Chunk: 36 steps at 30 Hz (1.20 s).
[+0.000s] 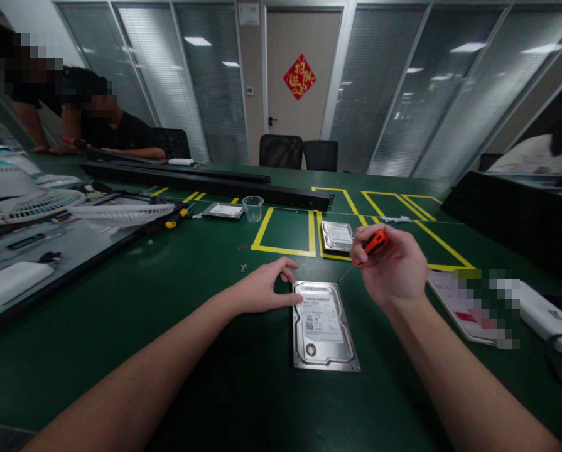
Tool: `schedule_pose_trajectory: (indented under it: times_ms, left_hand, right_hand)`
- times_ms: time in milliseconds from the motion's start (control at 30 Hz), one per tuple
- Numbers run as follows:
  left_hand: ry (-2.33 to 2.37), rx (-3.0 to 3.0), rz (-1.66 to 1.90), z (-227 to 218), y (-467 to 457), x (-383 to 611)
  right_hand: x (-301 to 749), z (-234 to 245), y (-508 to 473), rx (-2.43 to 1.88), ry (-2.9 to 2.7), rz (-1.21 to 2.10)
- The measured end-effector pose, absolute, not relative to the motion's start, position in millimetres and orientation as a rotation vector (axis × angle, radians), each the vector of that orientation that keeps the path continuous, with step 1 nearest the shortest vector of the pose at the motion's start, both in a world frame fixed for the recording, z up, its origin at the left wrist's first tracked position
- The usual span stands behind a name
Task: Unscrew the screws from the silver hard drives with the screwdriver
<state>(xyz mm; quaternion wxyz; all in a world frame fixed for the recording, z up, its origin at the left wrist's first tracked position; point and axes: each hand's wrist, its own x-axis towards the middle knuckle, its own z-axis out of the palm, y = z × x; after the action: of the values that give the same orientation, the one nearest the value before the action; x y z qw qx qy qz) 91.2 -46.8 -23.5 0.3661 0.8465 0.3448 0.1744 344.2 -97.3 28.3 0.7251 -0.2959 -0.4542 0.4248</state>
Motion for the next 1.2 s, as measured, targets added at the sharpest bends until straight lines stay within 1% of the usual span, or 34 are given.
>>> schedule_pose_trajectory:
  times_ms: [167,533,833,1000,1100,1200]
  left_hand:
    - [0.876,2.169,0.46,-24,-46,92]
    - [0.878,2.183,0.456,-24,-46,92]
    - [0.873,2.168,0.464,-25,-46,91]
    - [0.886,2.196,0.482,-19,-47,91]
    - [0.973,2.274,0.625,-9,-41,82]
    - [1.171,2.404,0.747,0,-25,59]
  right_hand:
    - [337,27,-98,-0.669,-0.955,0.925]
    - [332,26,-101,-0.635,-1.032,1.018]
    - [332,28,-101,-0.627,-1.031,0.992]
    - [337,34,-103,-0.646,-1.074,0.926]
    - [343,40,-105,-0.637,-1.103,0.862]
    - [350,45,-110,-0.761,-1.236,0.676]
